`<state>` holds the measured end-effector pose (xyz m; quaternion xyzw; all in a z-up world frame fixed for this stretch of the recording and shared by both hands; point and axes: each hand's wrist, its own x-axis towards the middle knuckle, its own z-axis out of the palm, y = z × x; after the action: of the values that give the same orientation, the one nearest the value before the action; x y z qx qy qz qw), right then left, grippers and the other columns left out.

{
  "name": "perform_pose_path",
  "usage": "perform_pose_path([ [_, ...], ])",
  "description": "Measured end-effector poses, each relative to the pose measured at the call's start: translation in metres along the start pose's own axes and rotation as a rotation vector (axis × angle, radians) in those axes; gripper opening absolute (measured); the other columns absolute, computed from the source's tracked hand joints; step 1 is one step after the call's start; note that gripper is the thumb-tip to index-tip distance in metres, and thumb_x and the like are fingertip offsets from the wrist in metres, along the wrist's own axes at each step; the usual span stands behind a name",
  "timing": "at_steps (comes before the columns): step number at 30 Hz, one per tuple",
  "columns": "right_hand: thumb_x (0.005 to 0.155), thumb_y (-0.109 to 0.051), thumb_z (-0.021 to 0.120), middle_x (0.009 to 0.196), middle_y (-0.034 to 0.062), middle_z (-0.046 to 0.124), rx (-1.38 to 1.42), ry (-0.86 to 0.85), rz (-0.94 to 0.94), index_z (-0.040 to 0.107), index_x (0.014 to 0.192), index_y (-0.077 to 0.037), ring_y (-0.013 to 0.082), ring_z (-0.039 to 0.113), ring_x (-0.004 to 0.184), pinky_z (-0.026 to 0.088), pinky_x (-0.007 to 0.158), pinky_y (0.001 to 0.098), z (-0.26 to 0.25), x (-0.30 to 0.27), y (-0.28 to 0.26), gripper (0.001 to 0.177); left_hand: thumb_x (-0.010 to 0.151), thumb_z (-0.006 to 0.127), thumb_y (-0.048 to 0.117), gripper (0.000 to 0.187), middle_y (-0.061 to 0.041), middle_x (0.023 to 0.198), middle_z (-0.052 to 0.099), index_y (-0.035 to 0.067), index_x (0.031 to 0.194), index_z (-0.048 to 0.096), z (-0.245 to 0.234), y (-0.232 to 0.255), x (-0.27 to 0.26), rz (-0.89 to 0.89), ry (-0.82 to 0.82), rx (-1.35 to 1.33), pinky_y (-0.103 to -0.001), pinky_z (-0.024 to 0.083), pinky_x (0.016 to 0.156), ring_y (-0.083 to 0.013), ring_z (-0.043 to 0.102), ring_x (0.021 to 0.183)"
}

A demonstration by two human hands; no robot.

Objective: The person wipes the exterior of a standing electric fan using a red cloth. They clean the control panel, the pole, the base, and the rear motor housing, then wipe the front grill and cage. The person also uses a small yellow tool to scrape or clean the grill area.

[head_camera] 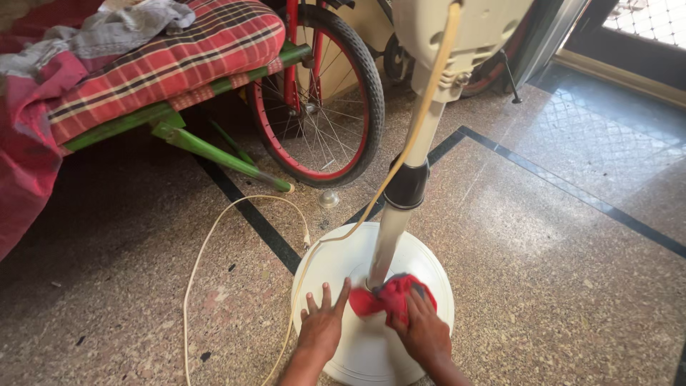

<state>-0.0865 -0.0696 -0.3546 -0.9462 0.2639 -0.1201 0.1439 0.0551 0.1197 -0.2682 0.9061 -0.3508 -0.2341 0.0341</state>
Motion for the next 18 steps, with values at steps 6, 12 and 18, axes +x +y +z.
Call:
perform_pose_path([
  [6,0.089,-0.036,0.062,0.153,0.0046,0.05,0.081,-0.038,-0.075,0.055,0.137,-0.019,0.0296,0.047,0.139,0.055,0.095,0.0445,-0.029,0.057,-0.001,0.052,0.067,0.098,0.033,0.131,-0.028,0.166,0.014,0.042,0.163,0.008,-0.028,0.017,-0.001,-0.053,-0.128,-0.069,-0.061,0.039,0.114,-0.0572,0.022,0.148],
  [12,0.085,-0.026,0.061,0.155,0.0019,0.047,0.103,-0.176,-0.151,0.054,0.139,-0.025,0.0324,0.048,0.138,0.055,0.094,0.0473,-0.02,0.119,-0.007,0.055,0.059,0.102,0.031,0.14,-0.035,0.162,0.019,0.035,0.165,0.01,-0.021,0.029,0.008,-0.087,-0.136,0.016,-0.052,0.046,0.112,-0.0585,0.028,0.145],
  [18,0.088,-0.029,0.06,0.155,0.0199,0.04,-0.013,-0.003,0.02,0.049,0.147,-0.021,0.0508,0.039,0.138,0.055,0.095,0.0501,-0.003,0.143,-0.023,0.06,0.058,0.103,0.034,0.138,-0.037,0.158,0.022,0.035,0.164,0.014,-0.023,0.022,0.013,-0.05,-0.094,0.012,-0.049,0.033,0.121,-0.0547,0.029,0.145],
])
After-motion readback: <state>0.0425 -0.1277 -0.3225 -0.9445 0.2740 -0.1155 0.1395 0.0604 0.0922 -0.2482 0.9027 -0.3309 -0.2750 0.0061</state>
